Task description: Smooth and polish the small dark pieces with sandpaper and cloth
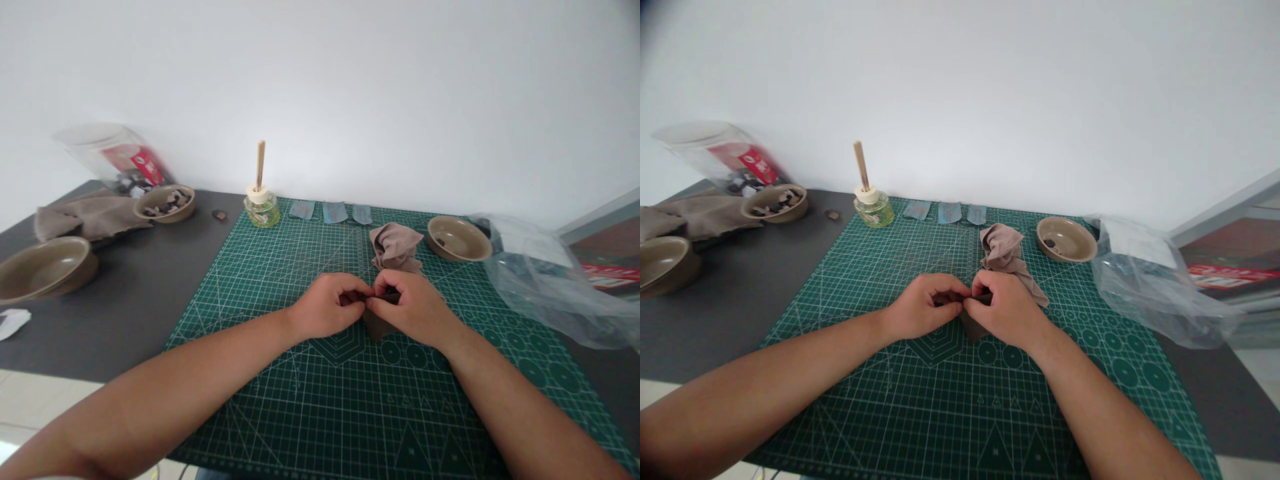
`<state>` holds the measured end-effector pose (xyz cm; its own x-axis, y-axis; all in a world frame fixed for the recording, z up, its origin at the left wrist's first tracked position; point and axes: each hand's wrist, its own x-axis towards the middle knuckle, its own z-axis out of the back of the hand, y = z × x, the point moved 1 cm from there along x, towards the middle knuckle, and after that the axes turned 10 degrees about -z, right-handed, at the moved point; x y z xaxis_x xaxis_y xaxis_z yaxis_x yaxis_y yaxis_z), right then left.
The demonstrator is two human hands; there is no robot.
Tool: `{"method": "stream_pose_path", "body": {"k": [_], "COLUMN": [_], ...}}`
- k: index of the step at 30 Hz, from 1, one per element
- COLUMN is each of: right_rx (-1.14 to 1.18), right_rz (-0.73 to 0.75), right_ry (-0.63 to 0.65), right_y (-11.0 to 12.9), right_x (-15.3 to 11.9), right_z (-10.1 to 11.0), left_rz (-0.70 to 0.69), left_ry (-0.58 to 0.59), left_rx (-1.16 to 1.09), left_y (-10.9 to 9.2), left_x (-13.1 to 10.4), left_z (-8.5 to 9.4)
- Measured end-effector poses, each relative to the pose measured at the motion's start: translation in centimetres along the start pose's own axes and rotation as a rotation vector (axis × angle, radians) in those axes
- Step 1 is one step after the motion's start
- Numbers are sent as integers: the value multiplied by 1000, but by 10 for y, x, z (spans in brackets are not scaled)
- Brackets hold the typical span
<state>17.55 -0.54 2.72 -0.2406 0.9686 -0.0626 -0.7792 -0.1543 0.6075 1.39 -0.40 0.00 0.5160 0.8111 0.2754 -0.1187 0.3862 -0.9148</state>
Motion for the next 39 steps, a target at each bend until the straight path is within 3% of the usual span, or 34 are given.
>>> {"method": "stream_pose_path", "body": {"k": [39], "right_rx": [22], "right_rz": [-4], "right_ry": [8], "right_y": [1], "right_x": [0], "right_z": [0], "left_rz": [21], "left_ry": [-22], "left_rx": [-37], "left_y": [1], "left_x": [0], "left_z": [1]}}
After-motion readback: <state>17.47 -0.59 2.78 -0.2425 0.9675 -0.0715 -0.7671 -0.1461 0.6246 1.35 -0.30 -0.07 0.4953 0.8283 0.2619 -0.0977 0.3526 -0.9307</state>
